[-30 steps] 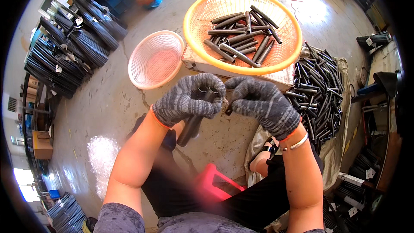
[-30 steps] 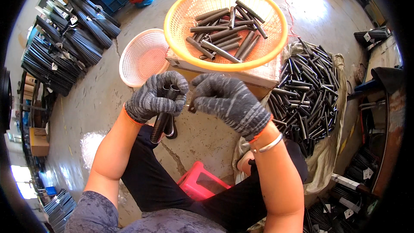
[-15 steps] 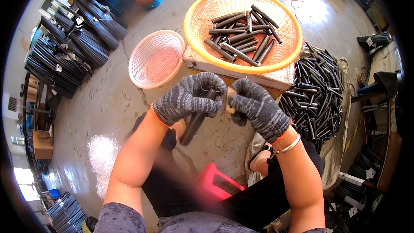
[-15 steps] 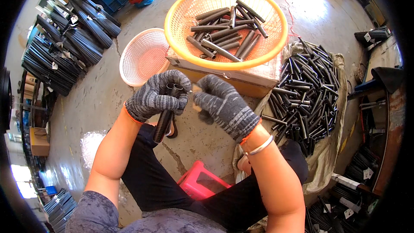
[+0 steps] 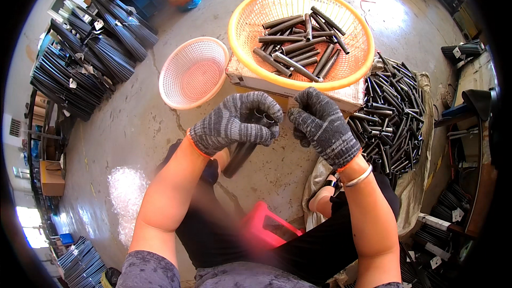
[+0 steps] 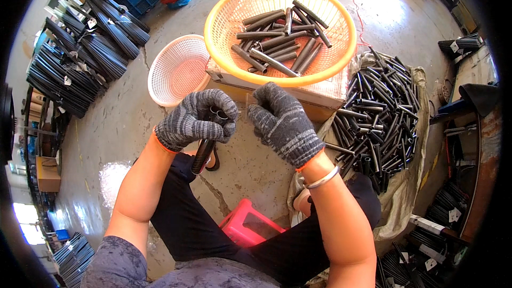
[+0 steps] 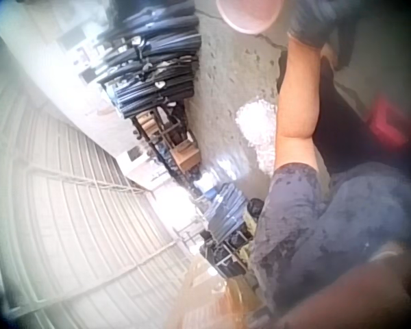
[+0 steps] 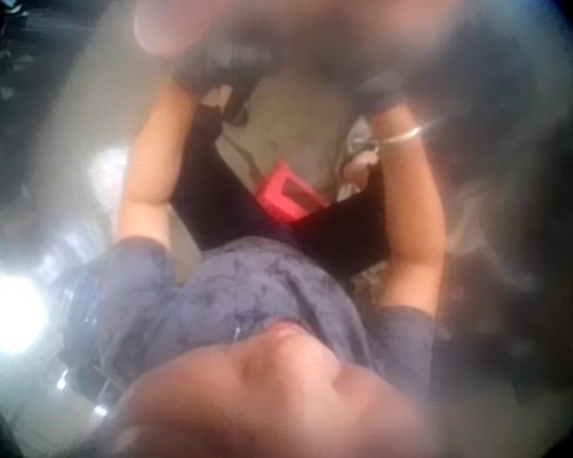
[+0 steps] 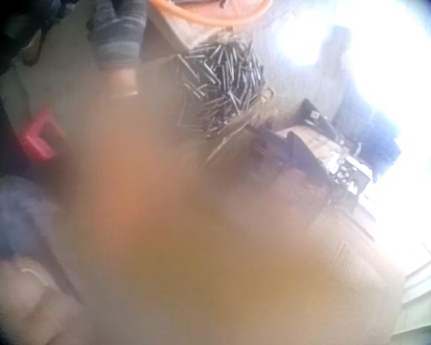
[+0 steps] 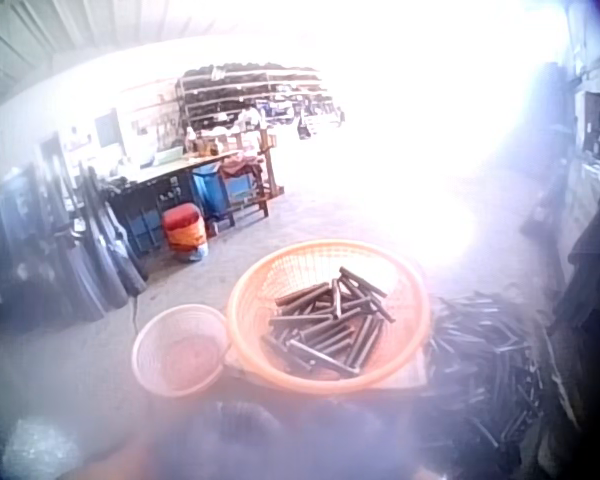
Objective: The person picks up metal tubes from a pile, checks the inside of the tubes using a rod, and places the tubes into a basket.
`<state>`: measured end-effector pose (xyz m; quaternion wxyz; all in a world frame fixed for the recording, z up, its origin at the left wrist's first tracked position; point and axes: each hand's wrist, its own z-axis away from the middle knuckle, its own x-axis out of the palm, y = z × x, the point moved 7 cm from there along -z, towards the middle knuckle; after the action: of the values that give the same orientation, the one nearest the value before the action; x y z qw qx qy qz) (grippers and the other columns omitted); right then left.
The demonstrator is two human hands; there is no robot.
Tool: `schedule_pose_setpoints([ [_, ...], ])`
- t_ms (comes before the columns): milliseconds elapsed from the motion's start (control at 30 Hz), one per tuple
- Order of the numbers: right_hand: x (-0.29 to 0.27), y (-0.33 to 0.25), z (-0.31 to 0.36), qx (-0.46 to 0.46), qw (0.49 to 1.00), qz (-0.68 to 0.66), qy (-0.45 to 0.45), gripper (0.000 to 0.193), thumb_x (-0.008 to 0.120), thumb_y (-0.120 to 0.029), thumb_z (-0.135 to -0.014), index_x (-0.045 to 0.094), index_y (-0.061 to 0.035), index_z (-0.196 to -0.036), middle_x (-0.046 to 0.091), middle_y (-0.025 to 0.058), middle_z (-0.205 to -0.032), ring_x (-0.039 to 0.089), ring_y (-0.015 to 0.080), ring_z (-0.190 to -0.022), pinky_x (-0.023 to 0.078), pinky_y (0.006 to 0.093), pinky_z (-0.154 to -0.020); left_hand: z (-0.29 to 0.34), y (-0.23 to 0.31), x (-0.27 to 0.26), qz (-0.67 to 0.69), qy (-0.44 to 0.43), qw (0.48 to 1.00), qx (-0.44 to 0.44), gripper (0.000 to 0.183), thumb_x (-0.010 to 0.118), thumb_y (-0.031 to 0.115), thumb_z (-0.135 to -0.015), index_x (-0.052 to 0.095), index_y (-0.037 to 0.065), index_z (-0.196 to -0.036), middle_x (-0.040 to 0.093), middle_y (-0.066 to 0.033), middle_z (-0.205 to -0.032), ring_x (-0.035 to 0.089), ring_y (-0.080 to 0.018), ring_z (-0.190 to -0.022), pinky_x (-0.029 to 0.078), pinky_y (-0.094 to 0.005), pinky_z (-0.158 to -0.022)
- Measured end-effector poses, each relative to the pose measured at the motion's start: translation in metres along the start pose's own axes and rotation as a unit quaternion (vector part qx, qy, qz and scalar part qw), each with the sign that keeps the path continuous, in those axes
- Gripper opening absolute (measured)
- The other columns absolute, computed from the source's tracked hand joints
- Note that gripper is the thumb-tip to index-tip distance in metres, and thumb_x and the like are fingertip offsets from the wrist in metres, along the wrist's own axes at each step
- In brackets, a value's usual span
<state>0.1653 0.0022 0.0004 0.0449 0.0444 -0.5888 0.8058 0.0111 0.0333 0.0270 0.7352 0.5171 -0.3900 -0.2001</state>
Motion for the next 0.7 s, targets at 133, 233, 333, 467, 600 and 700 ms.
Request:
schedule_pose_setpoints([
  [133,-0.001,-0.004,-0.004,-0.009,0.999,0.015,-0.041,0.016,0.066,-0.011,-0.087,0.056,-0.0043,-0.099,0.057,-0.0002,-0.077,0.056,0.0084,-0.059,0.045,0.0224,-0.048,0.001,0.0,0.001,-0.004,-0.007,1.0,0.0,0.029,0.068,-0.005,-0.079,0.06,0.001,-0.106,0.064,-0.0071,-0.09,0.063,-0.0154,-0.086,0.055,-0.0286,-0.076],
  [233,-0.002,-0.005,-0.005,-0.031,0.998,0.025,-0.053,0.013,0.065,-0.01,-0.087,0.056,-0.0038,-0.094,0.057,0.0005,-0.074,0.055,0.0084,-0.059,0.045,0.0219,-0.048,0.001,0.002,0.003,-0.009,-0.023,1.0,-0.004,0.03,0.068,-0.006,-0.079,0.06,0.001,-0.106,0.064,-0.0071,-0.09,0.064,-0.0153,-0.086,0.055,-0.0287,-0.076],
  [333,-0.001,-0.01,-0.006,-0.069,0.992,0.096,-0.045,0.01,0.065,-0.007,-0.086,0.058,-0.0028,-0.092,0.06,0.0028,-0.074,0.057,0.01,-0.061,0.047,0.0237,-0.053,0.0,-0.002,0.004,-0.024,-0.023,0.999,-0.014,0.033,0.071,-0.003,-0.077,0.06,0.0,-0.108,0.064,-0.0089,-0.091,0.064,-0.0174,-0.086,0.056,-0.0304,-0.075],
  [467,0.004,-0.032,0.002,-0.229,0.938,0.259,-0.025,0.01,0.066,-0.005,-0.083,0.061,-0.0013,-0.091,0.063,0.0068,-0.077,0.06,0.0148,-0.069,0.049,0.0286,-0.065,-0.001,-0.006,0.009,-0.07,-0.04,0.997,-0.02,0.033,0.071,-0.004,-0.078,0.06,-0.001,-0.109,0.065,-0.0108,-0.095,0.066,-0.0204,-0.089,0.056,-0.0323,-0.078],
  [600,0.006,-0.04,0.007,-0.268,0.919,0.29,-0.003,0.013,0.067,-0.004,-0.08,0.062,-0.0007,-0.092,0.064,0.0104,-0.079,0.062,0.0208,-0.075,0.05,0.0325,-0.072,0.002,-0.005,0.011,-0.062,-0.031,0.996,-0.054,0.031,0.068,-0.005,-0.08,0.06,-0.001,-0.11,0.065,-0.0074,-0.096,0.062,-0.0128,-0.091,0.052,-0.0269,-0.081],
  [700,0.002,-0.034,0.004,-0.291,0.9,0.323,0.017,0.013,0.066,-0.004,-0.08,0.062,-0.0012,-0.091,0.064,0.0124,-0.08,0.063,0.0259,-0.076,0.05,0.0342,-0.072,0.0,-0.004,0.011,-0.129,-0.041,0.99,-0.036,0.03,0.069,-0.003,-0.081,0.06,-0.001,-0.11,0.065,-0.0054,-0.096,0.061,-0.011,-0.089,0.051,-0.0258,-0.08],
])
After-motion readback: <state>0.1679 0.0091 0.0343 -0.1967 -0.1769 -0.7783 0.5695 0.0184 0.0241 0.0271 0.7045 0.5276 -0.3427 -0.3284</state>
